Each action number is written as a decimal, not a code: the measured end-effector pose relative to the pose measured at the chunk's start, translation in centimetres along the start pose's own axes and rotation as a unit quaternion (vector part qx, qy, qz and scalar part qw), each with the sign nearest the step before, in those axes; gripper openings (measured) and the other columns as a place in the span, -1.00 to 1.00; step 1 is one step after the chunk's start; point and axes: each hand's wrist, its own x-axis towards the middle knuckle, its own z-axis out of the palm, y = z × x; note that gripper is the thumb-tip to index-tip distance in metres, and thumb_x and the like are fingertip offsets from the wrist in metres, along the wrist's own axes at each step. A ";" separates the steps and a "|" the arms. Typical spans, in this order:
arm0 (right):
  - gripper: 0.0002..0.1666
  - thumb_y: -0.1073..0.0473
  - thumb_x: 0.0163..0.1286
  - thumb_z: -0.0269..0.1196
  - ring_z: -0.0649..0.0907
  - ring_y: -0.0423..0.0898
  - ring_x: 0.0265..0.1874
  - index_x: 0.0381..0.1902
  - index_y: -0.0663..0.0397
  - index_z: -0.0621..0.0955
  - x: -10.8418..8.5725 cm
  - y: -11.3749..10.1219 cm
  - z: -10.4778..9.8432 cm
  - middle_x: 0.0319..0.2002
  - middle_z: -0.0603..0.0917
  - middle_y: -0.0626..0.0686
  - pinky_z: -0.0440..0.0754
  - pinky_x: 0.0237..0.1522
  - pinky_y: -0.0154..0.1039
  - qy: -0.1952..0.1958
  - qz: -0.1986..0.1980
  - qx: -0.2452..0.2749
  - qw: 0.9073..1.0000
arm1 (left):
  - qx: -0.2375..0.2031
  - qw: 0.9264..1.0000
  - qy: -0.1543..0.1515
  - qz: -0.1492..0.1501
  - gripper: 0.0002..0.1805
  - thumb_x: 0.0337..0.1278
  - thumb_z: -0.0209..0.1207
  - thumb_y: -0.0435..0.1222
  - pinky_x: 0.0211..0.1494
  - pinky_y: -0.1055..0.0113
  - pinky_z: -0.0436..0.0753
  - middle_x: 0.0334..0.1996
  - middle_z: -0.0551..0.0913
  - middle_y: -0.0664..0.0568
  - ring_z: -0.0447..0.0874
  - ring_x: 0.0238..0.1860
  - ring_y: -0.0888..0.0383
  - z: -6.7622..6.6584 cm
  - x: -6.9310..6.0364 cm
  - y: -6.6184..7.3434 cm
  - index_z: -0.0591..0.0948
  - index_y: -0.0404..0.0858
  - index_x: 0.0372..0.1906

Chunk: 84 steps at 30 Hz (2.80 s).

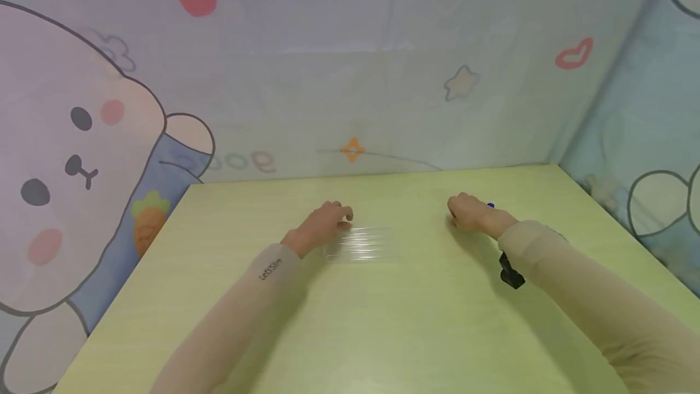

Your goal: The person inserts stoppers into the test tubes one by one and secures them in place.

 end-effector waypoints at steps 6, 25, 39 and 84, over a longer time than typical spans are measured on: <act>-0.86 0.37 0.29 0.22 0.47 -0.01 -0.44 -0.44 0.27 0.47 0.0 0.0 0.3 -0.49 0.49 0.13 0.45 -0.35 -0.17 -0.004 0.001 -0.009 1.000 | -0.017 1.000 -0.018 0.012 -0.81 0.27 0.08 -0.49 0.02 0.20 0.58 -0.14 0.69 -0.04 0.59 -0.10 0.08 0.7 0.9 0.4 0.65 -0.29 -0.13; -0.84 0.37 0.24 0.25 0.49 -0.02 -0.46 -0.48 0.25 0.47 0.5 0.5 0.5 -0.51 0.50 0.12 0.48 -0.39 -0.18 0.006 0.011 -0.004 1.000 | -0.045 0.999 -0.030 -0.005 -0.61 0.22 -0.04 -0.58 0.16 0.15 0.56 0.07 0.67 -0.07 0.58 0.16 0.02 0.5 1.8 1.2 0.66 -0.29 0.03; -0.84 0.36 0.23 0.25 0.49 -0.01 -0.47 -0.47 0.26 0.47 0.5 0.1 0.0 -0.51 0.51 0.14 0.49 -0.41 -0.17 0.013 0.016 -0.011 1.000 | -0.032 0.999 -0.034 -0.019 -0.53 0.17 -0.02 -0.63 0.33 0.11 0.46 0.14 0.58 -0.15 0.46 0.26 -0.07 -0.4 1.5 1.9 0.58 -0.31 0.16; -0.74 0.18 0.42 0.11 0.56 -0.14 -0.60 -0.07 0.28 0.51 1.0 -3.2 -2.6 -0.33 0.72 0.10 0.65 -0.45 -0.20 0.134 0.065 0.420 0.895 | 0.044 0.997 0.058 0.023 -0.50 0.27 -0.02 -0.56 -0.13 0.08 0.50 -0.02 0.58 -0.15 0.48 0.02 -0.07 -2.9 0.1 2.0 0.47 -0.10 0.24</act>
